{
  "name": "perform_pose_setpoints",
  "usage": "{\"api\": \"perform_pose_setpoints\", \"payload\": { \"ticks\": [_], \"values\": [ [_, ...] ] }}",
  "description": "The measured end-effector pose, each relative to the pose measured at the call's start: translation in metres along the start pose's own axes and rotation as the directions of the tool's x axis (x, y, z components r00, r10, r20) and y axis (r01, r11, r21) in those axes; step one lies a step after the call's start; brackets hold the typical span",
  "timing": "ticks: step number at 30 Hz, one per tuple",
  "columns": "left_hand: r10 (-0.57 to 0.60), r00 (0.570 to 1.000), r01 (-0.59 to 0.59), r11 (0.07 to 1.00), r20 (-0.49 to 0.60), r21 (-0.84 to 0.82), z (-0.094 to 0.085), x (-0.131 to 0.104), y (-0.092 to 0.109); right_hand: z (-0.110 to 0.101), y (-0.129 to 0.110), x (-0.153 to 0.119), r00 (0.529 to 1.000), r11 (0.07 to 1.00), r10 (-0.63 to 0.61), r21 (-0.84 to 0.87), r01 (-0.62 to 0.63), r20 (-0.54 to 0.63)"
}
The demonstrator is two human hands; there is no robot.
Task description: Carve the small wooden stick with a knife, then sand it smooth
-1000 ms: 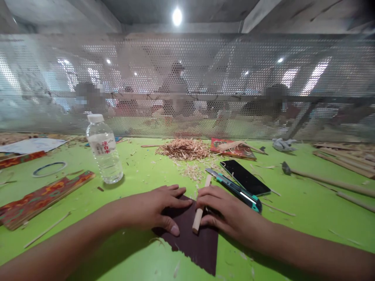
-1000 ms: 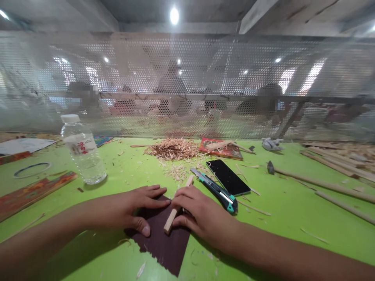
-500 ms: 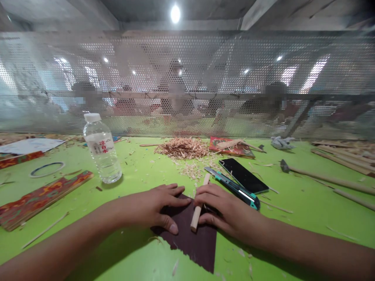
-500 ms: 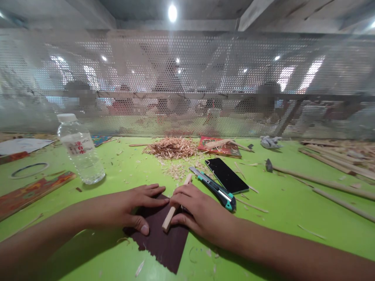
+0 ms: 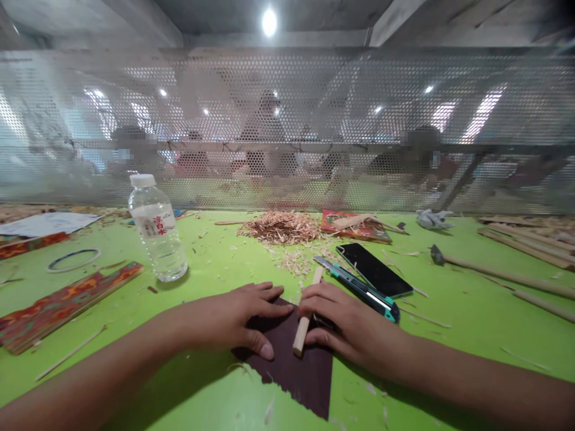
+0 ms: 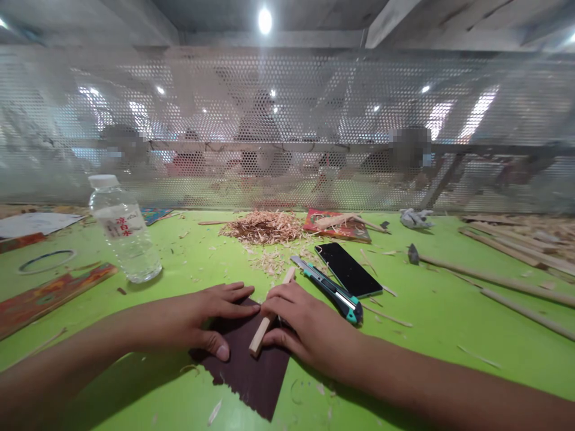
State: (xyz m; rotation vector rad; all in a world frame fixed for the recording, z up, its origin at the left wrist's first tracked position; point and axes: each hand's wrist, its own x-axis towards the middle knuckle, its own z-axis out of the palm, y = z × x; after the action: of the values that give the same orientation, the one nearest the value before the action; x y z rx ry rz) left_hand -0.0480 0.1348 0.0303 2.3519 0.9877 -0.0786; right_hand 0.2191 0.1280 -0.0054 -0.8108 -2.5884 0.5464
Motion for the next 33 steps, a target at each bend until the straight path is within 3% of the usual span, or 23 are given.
{"api": "perform_pose_setpoints", "payload": {
  "ticks": [11, 33],
  "values": [
    [0.046, 0.999, -0.046, 0.999, -0.012, 0.006, 0.0015, 0.0005, -0.0016, -0.0019, 0.0040, 0.0013, 1.000, 1.000, -0.016, 0.001, 0.016, -0.004],
    [0.032, 0.999, -0.032, 0.999, -0.013, -0.007, 0.0009, 0.0004, -0.0004, -0.0003, 0.0056, 0.0006, 0.999, 0.999, -0.039, -0.016, 0.039, 0.003]
  ]
}}
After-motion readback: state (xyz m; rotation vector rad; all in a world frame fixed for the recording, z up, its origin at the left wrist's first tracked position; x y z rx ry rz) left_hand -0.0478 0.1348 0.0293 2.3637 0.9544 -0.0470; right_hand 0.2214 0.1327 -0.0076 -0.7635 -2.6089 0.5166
